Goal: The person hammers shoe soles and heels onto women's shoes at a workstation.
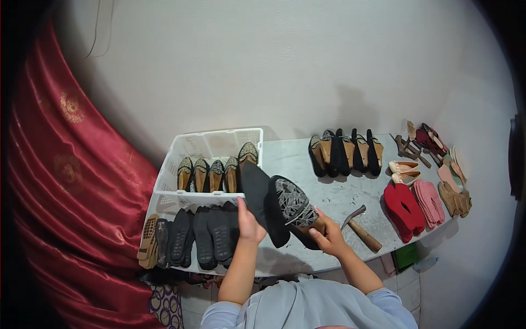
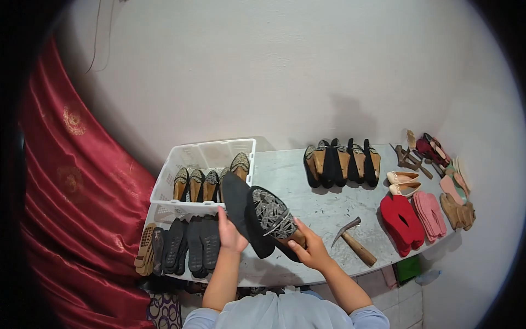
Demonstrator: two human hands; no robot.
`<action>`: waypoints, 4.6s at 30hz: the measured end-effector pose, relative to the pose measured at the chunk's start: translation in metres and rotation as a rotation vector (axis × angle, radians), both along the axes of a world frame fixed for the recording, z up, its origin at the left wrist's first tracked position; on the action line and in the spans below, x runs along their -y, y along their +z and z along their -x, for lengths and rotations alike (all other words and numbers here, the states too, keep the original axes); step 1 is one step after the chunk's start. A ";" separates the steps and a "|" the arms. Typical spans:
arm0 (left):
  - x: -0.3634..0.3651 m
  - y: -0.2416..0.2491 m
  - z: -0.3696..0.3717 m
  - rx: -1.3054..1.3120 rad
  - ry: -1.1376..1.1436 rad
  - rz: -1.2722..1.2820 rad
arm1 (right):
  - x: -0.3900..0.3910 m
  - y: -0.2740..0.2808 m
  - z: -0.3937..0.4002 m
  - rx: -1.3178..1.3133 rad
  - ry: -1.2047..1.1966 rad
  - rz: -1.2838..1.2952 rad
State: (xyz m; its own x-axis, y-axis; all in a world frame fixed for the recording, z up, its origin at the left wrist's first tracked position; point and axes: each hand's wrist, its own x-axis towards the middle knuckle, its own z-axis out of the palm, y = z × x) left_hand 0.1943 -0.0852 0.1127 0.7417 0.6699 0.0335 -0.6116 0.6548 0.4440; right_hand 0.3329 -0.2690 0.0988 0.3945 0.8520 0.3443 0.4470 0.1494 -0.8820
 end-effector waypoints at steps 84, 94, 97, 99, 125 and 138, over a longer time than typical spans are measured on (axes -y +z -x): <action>-0.012 -0.078 -0.126 -0.285 0.049 0.388 | 0.036 -0.043 -0.154 -0.224 0.131 0.327; -0.006 -0.185 -0.093 -0.407 0.241 0.507 | 0.017 -0.133 -0.138 0.251 0.007 0.250; 0.005 -0.193 -0.081 -0.448 0.255 0.345 | 0.019 -0.153 -0.140 0.272 0.018 0.245; 0.003 -0.190 -0.071 -0.541 0.200 0.176 | 0.019 -0.159 -0.140 0.258 -0.023 0.216; 0.028 -0.162 -0.052 -0.972 0.186 -0.601 | 0.025 -0.131 -0.157 0.192 0.068 0.605; 0.042 -0.147 -0.056 -0.965 0.290 -0.397 | -0.006 -0.133 -0.133 0.454 0.086 0.641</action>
